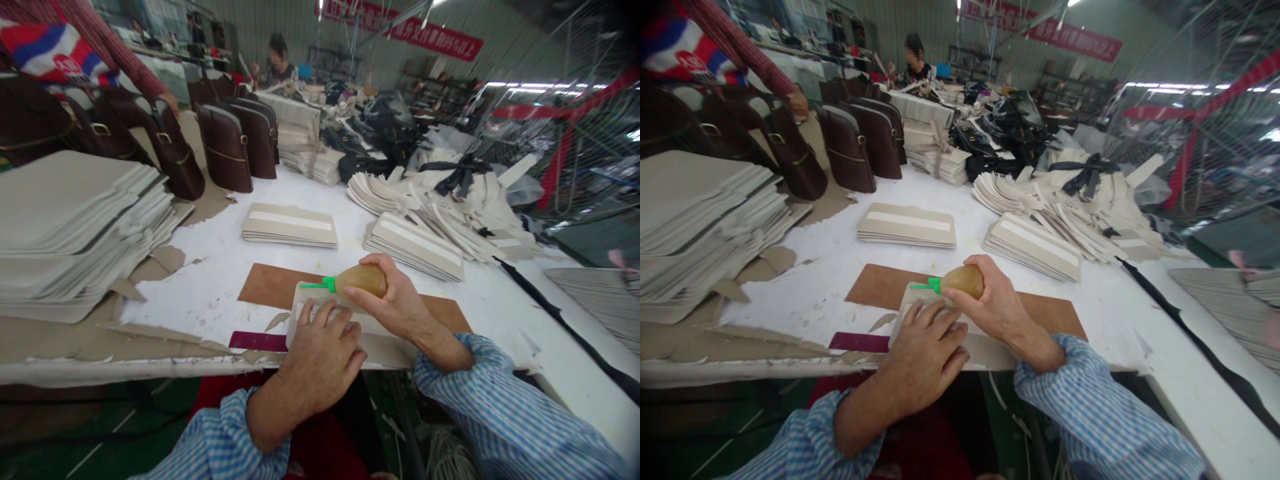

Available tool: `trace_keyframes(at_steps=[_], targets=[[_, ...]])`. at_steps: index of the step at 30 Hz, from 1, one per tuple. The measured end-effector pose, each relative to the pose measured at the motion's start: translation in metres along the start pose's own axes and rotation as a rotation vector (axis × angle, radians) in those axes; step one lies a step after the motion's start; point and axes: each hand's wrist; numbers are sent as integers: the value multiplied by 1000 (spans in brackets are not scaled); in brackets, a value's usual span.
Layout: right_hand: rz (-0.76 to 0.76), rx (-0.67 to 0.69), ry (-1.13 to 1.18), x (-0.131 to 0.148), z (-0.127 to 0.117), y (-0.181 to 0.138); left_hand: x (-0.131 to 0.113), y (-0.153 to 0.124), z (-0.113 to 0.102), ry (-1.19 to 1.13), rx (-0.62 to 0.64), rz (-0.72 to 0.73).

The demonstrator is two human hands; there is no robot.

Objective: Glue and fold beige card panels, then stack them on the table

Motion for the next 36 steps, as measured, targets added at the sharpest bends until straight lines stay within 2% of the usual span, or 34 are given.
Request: trace_keyframes(at_steps=[9,15,23,32,36], targets=[[-130,94,-86,0,0,11,3,0,3,25,-11,13],[-357,196,-145,10,-6,28,2,1,1,45,-26,17],[-329,334,-233,24,-14,47,2,0,3,41,-31,16],[-382,310,-279,25,-9,49,2,0,2,52,-30,17],[-360,329,-275,25,-9,50,2,0,3,48,-27,16]])
Point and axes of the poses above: each hand's wrist, its own y-axis towards the middle knuckle, its own z-axis out of the palm, x = y × z, and after that the axes turned 12 degrees about -z, right-handed
